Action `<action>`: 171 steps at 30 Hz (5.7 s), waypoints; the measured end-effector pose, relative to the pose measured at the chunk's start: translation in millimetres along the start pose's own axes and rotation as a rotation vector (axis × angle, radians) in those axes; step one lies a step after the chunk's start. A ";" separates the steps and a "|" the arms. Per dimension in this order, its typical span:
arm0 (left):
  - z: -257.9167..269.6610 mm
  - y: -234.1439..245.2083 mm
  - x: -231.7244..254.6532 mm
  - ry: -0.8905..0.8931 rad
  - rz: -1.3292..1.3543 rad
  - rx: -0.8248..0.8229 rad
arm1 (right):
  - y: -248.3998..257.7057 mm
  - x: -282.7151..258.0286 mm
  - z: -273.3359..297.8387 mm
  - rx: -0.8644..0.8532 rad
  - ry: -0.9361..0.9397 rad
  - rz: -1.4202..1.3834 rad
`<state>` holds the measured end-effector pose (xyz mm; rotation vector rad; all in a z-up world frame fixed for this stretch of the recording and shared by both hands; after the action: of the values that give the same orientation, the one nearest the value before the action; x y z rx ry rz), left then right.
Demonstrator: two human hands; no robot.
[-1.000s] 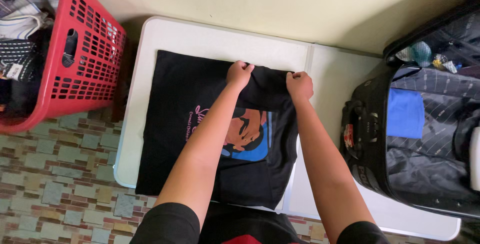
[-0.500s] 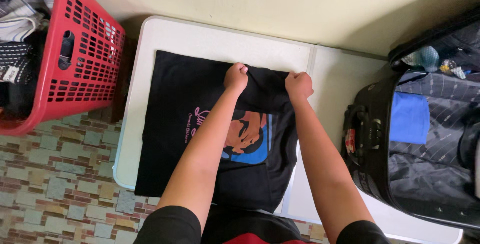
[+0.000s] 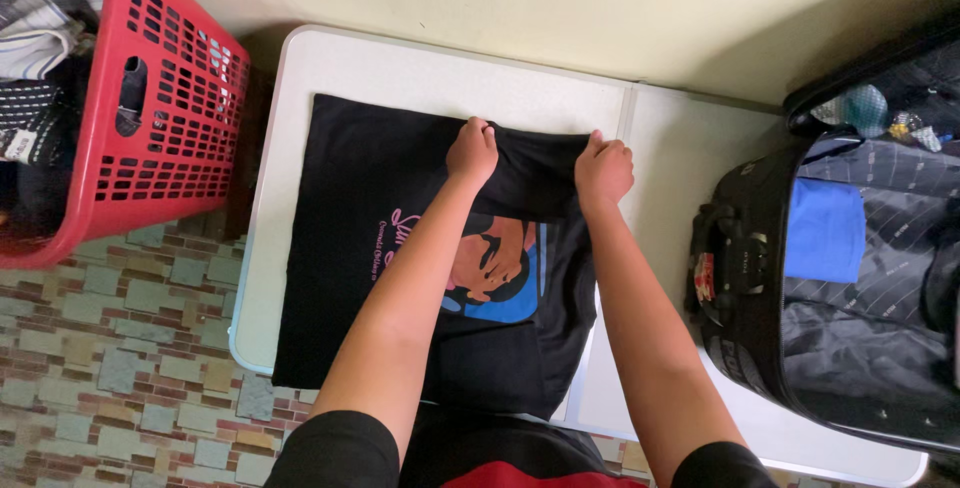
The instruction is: The person takes a black t-shirt from a red laundry basket, spreads it out on a white table, folds the sleeves and body by hand to form a rectangle, and places the folded shirt into an open suitcase.
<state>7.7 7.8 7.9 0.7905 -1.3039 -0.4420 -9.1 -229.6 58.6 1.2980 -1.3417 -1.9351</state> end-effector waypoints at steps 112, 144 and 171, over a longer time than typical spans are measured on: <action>127.6 61.4 13.7 -1.086 -0.242 -0.054 | -2.7 40.6 25.8 -0.076 0.501 -0.251; -4.2 17.3 -8.2 -0.475 -0.481 0.080 | -3.3 0.7 49.0 -0.011 0.532 0.211; 108.2 64.8 18.6 -0.606 -0.379 -0.005 | -0.9 -4.8 44.1 -0.101 0.612 0.236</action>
<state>-100.9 9.6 74.6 0.9420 -1.7084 -1.0463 -45.5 -204.7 63.7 1.4449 -1.0128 -1.2783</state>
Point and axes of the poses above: each hand's wrist, its own z-axis away from the middle knuckle, its own y-axis out of the back of the hand, x = y × z, the point moved 2 cm from there along -z, towards the middle knuckle, and after that the axes turned 1 degree about y, right-handed, at the moved point
